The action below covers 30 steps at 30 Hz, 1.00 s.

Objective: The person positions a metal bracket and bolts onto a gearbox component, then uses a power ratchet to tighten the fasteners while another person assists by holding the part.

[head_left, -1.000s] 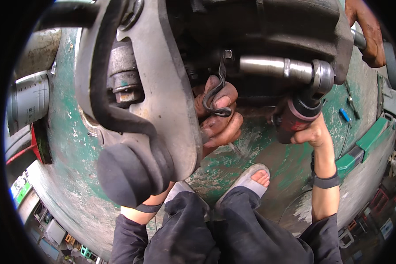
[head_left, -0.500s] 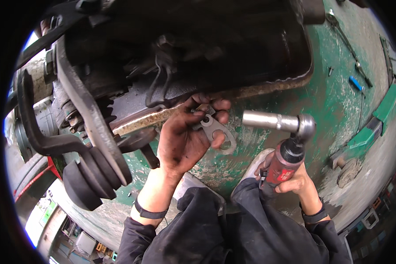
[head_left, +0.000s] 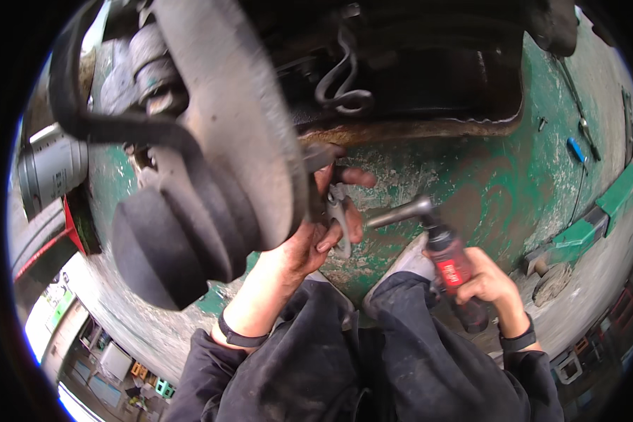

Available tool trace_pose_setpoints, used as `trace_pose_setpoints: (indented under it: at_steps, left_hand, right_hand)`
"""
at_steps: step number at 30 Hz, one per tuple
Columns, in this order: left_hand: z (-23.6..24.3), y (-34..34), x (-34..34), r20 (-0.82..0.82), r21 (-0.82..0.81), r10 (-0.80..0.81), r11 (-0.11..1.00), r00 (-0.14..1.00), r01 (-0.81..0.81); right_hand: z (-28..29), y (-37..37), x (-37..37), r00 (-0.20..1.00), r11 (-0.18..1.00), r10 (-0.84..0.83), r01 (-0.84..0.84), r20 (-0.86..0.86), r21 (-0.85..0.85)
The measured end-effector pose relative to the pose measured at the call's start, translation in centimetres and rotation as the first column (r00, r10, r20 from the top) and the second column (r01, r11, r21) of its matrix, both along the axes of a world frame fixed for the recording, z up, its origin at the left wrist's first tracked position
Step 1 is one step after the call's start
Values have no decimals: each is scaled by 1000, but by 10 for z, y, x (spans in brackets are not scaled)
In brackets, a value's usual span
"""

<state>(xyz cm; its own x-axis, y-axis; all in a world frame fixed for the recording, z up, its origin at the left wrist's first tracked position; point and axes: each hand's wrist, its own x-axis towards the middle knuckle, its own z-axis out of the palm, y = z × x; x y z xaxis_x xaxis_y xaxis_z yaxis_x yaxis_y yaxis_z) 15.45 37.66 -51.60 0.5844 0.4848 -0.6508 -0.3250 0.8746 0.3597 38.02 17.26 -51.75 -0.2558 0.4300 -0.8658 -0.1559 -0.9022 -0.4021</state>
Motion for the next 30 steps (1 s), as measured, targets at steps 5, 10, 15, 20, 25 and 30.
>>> trace_pose_setpoints:
  at_steps: [5,10,15,20,25,30]
  left_hand:
    - [-5,-18,-64,-317,36,-80,995,945,96]
    - [-12,-74,-203,-662,16,-25,999,749,47]
    - [-45,-155,-346,-947,127,141,990,290,-65]
    - [-73,-194,-415,-1000,3,5,995,24,-95]
    - [-88,-197,-423,-947,-190,-113,951,-301,244]
    - [-90,-176,-409,-911,-253,-107,908,-397,335]
  right_hand:
    - [-45,13,-58,942,949,300,-278,-149,150]
    - [-58,34,-80,901,892,416,-378,-123,248]
    - [-61,46,-79,887,881,461,-459,12,111]
    - [-73,46,-82,948,949,315,-315,-54,11]
    - [-76,41,-80,936,937,349,-349,39,-16]
    - [-78,44,-80,912,912,409,-409,14,37]
